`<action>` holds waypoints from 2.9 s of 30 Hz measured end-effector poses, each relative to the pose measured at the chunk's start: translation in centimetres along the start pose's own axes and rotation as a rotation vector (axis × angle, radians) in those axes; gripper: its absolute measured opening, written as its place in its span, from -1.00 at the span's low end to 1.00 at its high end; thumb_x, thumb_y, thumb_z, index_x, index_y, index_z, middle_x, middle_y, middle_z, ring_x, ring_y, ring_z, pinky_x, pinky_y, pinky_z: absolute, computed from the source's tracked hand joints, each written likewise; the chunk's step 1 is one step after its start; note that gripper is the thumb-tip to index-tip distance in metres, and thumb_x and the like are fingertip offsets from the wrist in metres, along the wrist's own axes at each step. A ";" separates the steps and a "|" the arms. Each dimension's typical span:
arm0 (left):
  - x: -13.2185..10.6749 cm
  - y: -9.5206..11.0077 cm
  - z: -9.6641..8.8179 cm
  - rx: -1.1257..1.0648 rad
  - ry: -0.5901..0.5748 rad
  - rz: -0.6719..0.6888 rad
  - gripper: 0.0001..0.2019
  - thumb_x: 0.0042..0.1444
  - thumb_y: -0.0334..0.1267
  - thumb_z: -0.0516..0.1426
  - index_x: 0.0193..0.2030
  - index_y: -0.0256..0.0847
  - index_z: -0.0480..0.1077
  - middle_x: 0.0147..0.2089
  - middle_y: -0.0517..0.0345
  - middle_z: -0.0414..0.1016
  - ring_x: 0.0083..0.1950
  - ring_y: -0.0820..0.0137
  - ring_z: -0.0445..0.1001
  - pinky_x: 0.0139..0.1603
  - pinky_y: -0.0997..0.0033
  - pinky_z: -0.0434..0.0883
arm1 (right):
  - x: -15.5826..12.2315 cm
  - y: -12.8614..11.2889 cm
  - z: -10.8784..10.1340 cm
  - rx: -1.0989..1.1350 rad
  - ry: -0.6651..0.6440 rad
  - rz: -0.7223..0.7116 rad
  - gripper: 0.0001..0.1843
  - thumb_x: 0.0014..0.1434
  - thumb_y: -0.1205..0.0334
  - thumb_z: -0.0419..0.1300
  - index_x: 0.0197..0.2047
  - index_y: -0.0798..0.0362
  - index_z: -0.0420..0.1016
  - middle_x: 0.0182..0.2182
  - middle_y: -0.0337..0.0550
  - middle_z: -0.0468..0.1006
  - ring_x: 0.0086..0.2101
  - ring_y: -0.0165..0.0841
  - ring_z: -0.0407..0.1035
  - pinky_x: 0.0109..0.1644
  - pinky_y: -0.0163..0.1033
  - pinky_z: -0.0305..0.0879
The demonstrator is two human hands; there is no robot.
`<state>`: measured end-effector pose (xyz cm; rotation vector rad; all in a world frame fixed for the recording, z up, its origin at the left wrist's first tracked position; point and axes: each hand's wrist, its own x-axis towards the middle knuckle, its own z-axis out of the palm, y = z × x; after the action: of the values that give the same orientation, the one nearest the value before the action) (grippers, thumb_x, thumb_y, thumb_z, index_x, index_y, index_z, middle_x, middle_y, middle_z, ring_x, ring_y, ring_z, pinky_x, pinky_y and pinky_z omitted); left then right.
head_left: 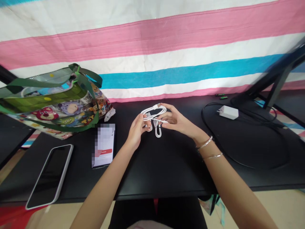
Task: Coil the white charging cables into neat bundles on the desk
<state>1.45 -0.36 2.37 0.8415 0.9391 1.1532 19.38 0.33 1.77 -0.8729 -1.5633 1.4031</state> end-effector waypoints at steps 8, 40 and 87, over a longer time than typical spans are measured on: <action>-0.2 -0.2 0.0 0.066 -0.042 -0.015 -0.71 0.16 -0.03 0.11 -0.40 -0.21 0.26 -0.61 0.34 0.27 -0.54 0.56 0.30 -0.49 0.61 0.30 | 0.3 0.0 0.4 0.058 0.149 -0.116 -0.62 0.03 0.12 0.33 -0.11 -0.04 0.33 -0.50 -0.37 0.54 -0.41 -0.42 0.48 -0.18 -0.24 0.45; -0.8 -2.4 0.3 0.604 -0.198 0.393 -0.82 0.14 -0.15 0.05 -0.31 -0.22 0.36 -0.31 0.10 0.50 -0.33 0.43 0.44 -0.38 0.53 0.42 | 1.2 0.5 2.6 0.858 0.435 0.195 -0.65 0.13 -0.14 0.15 -0.38 -0.03 0.45 -0.40 -0.19 0.56 -0.19 -0.24 0.49 -0.05 -0.09 0.47; -1.0 -2.3 0.0 0.991 -0.296 0.604 -0.81 0.19 -0.25 0.08 -0.31 -0.16 0.54 -0.21 0.10 0.53 -0.18 0.36 0.49 -0.09 0.38 0.42 | 1.2 1.5 2.8 0.745 0.531 0.106 -0.81 0.26 0.17 0.03 -0.27 -0.10 0.48 -0.29 -0.27 0.63 -0.19 -0.39 0.53 0.03 -0.18 0.44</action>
<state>2.14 -1.81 0.43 2.1475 1.0250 0.9698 16.26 0.51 0.39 -0.7695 -0.5316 1.5053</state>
